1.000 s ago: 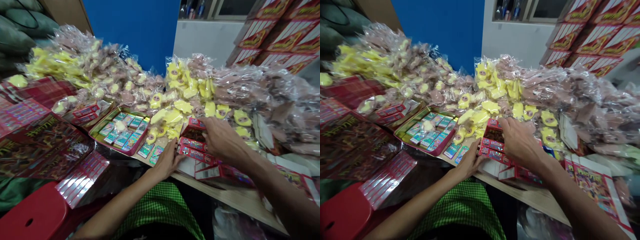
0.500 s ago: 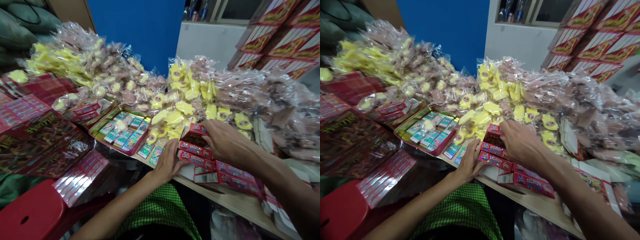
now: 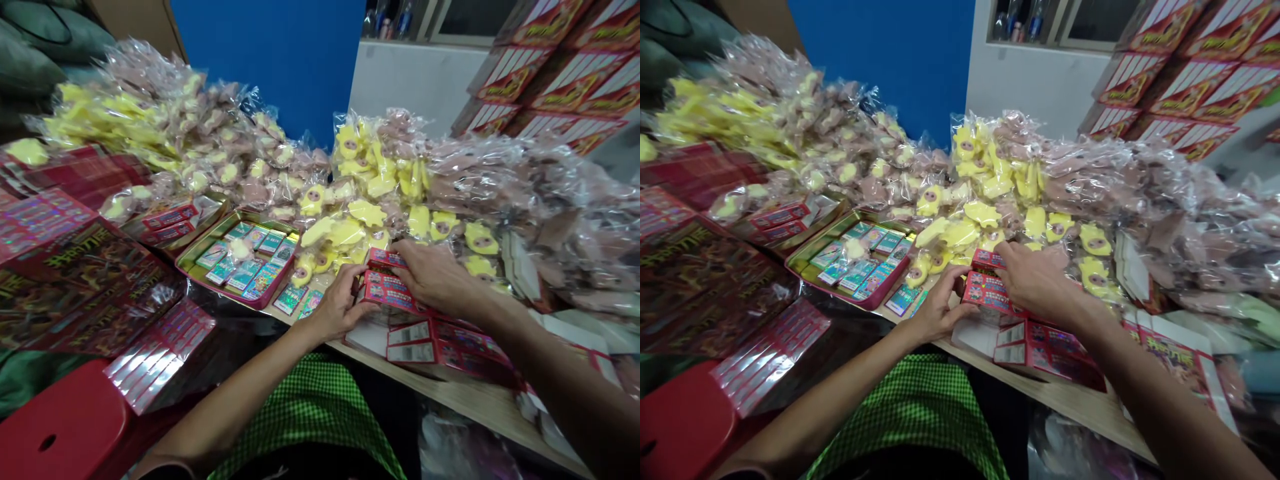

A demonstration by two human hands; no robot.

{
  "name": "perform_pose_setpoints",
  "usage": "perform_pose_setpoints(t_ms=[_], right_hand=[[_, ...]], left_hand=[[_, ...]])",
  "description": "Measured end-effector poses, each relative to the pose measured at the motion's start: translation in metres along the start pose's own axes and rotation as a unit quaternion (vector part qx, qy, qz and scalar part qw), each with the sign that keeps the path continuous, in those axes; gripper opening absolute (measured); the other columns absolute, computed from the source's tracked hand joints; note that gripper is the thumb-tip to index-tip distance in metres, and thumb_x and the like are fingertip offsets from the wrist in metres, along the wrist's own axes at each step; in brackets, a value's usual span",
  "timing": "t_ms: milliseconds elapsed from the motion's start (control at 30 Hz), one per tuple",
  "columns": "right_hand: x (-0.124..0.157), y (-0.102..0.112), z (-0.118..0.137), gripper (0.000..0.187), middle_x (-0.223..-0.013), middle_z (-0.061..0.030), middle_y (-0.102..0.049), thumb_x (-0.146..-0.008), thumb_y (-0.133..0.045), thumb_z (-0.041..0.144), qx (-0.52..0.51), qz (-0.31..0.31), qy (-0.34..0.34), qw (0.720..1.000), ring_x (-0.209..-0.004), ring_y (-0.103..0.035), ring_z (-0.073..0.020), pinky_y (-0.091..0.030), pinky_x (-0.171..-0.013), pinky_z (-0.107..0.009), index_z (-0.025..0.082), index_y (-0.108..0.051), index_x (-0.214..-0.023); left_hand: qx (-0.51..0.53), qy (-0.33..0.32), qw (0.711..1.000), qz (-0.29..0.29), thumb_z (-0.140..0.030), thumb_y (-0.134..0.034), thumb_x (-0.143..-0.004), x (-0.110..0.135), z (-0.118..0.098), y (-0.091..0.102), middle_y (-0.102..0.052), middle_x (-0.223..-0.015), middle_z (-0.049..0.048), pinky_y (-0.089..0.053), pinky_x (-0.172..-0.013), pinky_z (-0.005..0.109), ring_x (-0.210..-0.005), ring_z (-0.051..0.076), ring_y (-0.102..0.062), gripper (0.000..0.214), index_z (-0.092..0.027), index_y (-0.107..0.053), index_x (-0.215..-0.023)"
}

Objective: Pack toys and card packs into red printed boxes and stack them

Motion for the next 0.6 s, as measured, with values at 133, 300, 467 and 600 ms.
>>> perform_pose_setpoints(t_ms=[133, 300, 467, 600], right_hand=[[0.007, -0.01, -0.004, 0.048, -0.134, -0.0216, -0.061, -0.107, -0.027, 0.038, 0.006, -0.041, 0.031, 0.999, -0.125, -0.058, -0.0362, -0.048, -0.107, -0.055, 0.012, -0.061, -0.129], [0.028, -0.03, 0.002, 0.075, -0.163, -0.0299, -0.029, -0.107, -0.024, 0.054, 0.028, -0.015, 0.003, 0.999, -0.153, -0.028, -0.0392, -0.034, -0.12, -0.06, -0.002, -0.031, -0.158], [0.036, -0.029, 0.025, 0.073, -0.164, -0.0302, -0.026, -0.104, -0.042, 0.046, 0.064, -0.052, 0.046, 0.996, -0.153, -0.024, -0.0416, -0.034, -0.119, -0.062, 0.0, -0.03, -0.159], [0.028, -0.03, 0.032, 0.066, -0.153, -0.0298, -0.045, -0.094, -0.049, 0.026, 0.106, -0.048, -0.001, 0.993, -0.14, -0.046, -0.0454, -0.045, -0.108, -0.062, 0.002, -0.039, -0.155]], left_hand=[[-0.011, -0.011, 1.0, 0.017, -0.049, -0.062, -0.098, -0.003, 0.005, 0.0, -0.054, -0.134, 0.0142, -0.052, -0.1, 0.045, -0.116, 0.028, -0.057, 0.059, -0.024, -0.04, -0.146], [-0.066, 0.043, 0.997, 0.014, -0.05, -0.068, -0.094, 0.011, 0.016, -0.005, -0.035, -0.154, 0.0188, -0.037, -0.118, 0.061, -0.147, 0.038, -0.035, 0.085, -0.027, -0.019, -0.16], [-0.036, 0.12, 0.99, 0.07, -0.024, -0.071, -0.086, 0.037, 0.026, -0.01, -0.038, -0.156, 0.0194, -0.039, -0.119, 0.058, -0.147, 0.035, -0.038, 0.092, -0.023, -0.018, -0.161], [-0.073, 0.185, 0.978, 0.063, -0.01, -0.056, -0.083, 0.029, 0.031, -0.016, -0.062, -0.131, 0.0152, -0.049, -0.109, 0.053, -0.125, 0.031, -0.059, 0.059, -0.019, -0.05, -0.142]])
Point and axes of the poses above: each hand's wrist, its own x-axis away from the middle knuckle, its own y-axis out of the back of the hand, z = x × y, the point moved 2 cm from there along -x, towards the middle knuckle
